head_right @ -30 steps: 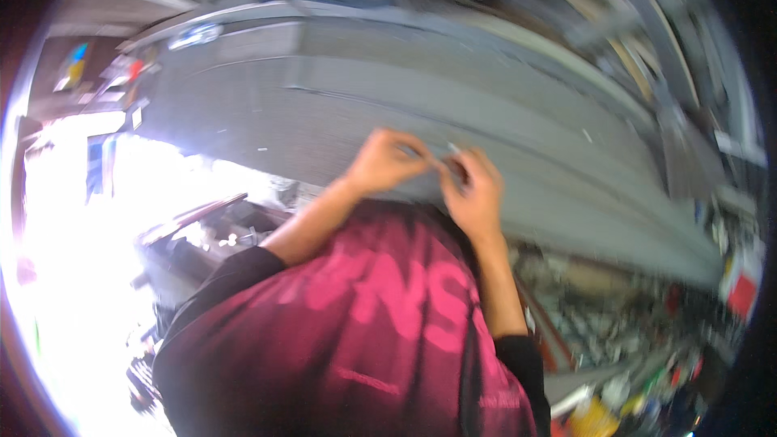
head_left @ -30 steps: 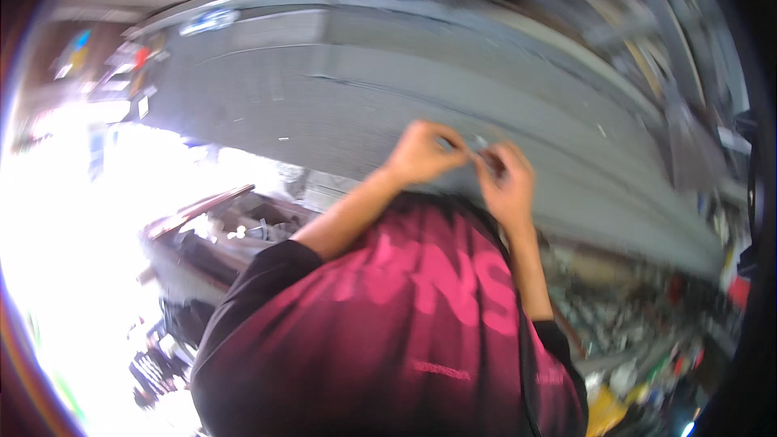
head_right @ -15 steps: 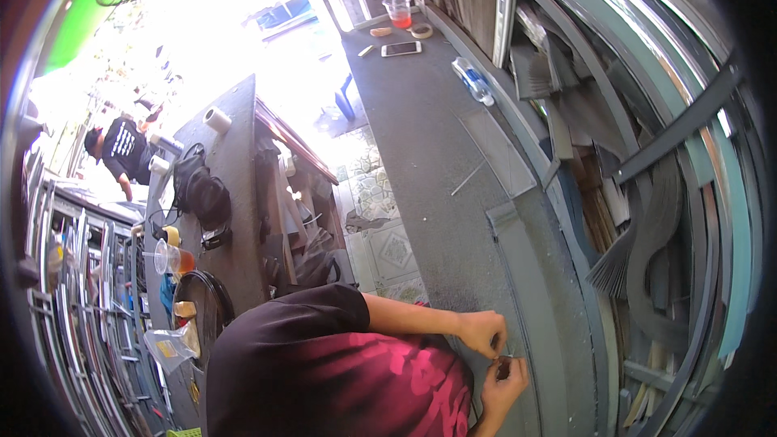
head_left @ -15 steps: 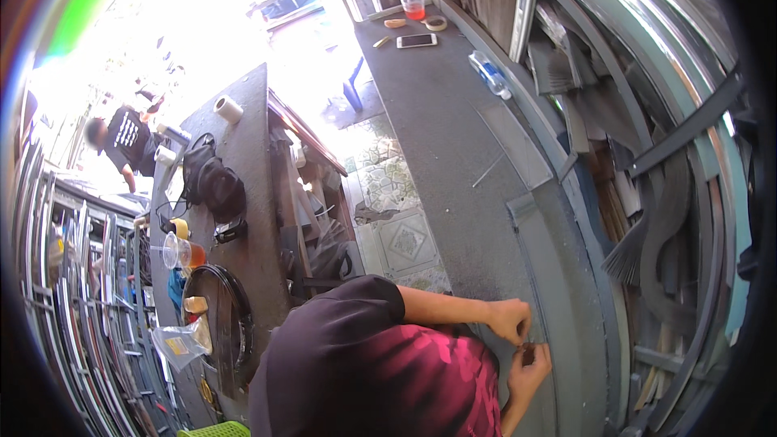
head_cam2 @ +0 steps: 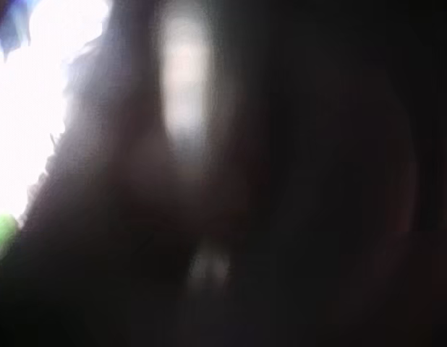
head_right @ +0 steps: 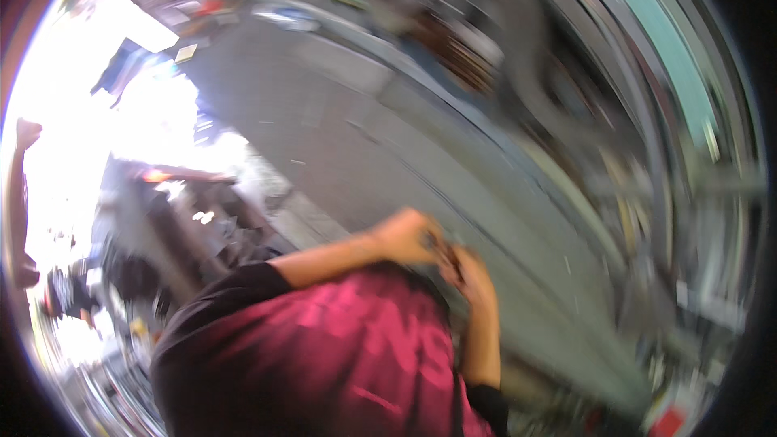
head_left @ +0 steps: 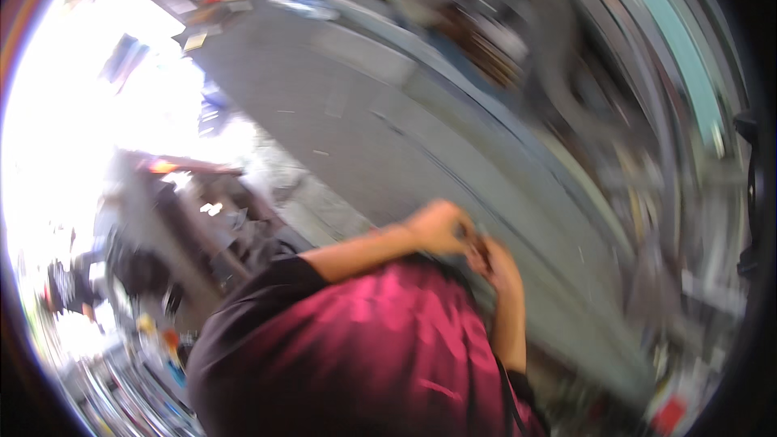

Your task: The person assembles a metal frame by hand, inserting small fasteners into pre-drilled holes along the edges of long metal strips. They repeatedly align the strips, insert fasteners, and press them into place. The workspace contains stacked metal parts and tools.

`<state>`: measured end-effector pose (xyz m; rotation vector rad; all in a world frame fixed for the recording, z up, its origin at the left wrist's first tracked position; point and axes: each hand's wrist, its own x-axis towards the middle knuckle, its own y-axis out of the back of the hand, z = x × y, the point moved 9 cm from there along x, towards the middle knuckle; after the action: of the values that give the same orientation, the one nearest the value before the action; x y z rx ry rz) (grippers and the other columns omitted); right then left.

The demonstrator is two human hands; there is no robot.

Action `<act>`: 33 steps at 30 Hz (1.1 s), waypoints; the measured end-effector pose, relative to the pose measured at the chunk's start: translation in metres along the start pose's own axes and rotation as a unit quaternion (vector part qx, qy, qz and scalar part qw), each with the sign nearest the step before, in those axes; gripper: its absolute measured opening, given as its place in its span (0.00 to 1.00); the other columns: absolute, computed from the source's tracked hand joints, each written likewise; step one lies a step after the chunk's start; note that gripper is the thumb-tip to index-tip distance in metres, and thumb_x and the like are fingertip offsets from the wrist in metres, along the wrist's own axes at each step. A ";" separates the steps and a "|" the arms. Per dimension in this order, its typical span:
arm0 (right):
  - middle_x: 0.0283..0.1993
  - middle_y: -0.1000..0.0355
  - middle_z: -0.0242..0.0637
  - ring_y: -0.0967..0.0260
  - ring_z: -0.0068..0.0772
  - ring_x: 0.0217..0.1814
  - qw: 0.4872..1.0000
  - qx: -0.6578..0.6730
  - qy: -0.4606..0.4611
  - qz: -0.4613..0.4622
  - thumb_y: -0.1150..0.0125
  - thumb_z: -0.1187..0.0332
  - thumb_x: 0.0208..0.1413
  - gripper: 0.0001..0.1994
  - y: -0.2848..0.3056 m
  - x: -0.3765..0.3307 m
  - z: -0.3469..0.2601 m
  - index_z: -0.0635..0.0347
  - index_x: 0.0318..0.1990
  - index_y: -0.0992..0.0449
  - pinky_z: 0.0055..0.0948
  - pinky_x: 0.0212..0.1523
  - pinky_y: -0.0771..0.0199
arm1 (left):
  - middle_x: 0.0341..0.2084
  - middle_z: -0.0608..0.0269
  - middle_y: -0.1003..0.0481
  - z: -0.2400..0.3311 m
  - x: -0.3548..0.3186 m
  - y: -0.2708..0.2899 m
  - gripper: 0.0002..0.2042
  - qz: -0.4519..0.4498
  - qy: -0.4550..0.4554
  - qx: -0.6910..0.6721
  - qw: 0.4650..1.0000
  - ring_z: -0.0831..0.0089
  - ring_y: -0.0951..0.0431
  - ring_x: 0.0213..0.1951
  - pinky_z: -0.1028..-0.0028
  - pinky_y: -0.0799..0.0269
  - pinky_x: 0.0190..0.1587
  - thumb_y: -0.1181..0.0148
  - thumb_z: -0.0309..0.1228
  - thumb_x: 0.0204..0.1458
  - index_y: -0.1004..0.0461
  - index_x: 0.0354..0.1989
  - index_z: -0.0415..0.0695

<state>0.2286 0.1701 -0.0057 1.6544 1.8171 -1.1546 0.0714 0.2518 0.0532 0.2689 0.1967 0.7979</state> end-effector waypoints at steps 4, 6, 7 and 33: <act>0.25 0.43 0.22 0.53 0.18 0.21 0.986 0.127 0.001 -0.109 0.48 0.56 0.78 0.20 -0.017 0.000 0.011 0.52 0.29 0.34 0.28 0.22 0.54 | 0.24 0.71 0.19 -0.015 0.003 -0.003 0.08 0.009 0.101 -0.069 0.992 0.85 0.24 0.26 0.74 0.27 0.29 0.24 0.29 0.58 0.13 0.40 0.38; 0.27 0.38 0.23 0.46 0.17 0.24 0.984 0.066 0.154 0.057 0.39 0.62 0.75 0.13 0.005 -0.010 -0.008 0.58 0.37 0.25 0.25 0.25 0.47 | 0.15 0.78 0.28 -0.018 0.001 -0.009 0.06 -0.016 0.151 -0.148 0.977 0.88 0.34 0.19 0.76 0.42 0.22 0.25 0.29 0.61 0.13 0.38 0.39; 0.27 0.36 0.23 0.44 0.15 0.25 0.965 0.001 0.235 0.118 0.37 0.64 0.74 0.10 0.009 -0.020 -0.023 0.60 0.40 0.23 0.24 0.26 0.45 | 0.15 0.78 0.29 -0.020 0.002 -0.010 0.06 -0.021 0.172 -0.162 0.971 0.89 0.36 0.18 0.76 0.45 0.22 0.26 0.29 0.62 0.13 0.38 0.39; 0.24 0.39 0.21 0.49 0.15 0.21 0.977 0.199 0.057 -0.047 0.41 0.70 0.72 0.06 -0.013 -0.004 0.013 0.62 0.43 0.22 0.24 0.22 0.49 | 0.32 0.73 0.16 0.004 0.013 -0.007 0.04 -0.067 0.122 -0.051 0.989 0.91 0.39 0.22 0.76 0.44 0.24 0.25 0.26 0.55 0.12 0.36 0.39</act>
<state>0.2140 0.1585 -0.0062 1.9009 1.8375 -1.5790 0.0860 0.2561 0.0536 0.0595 0.3986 0.7039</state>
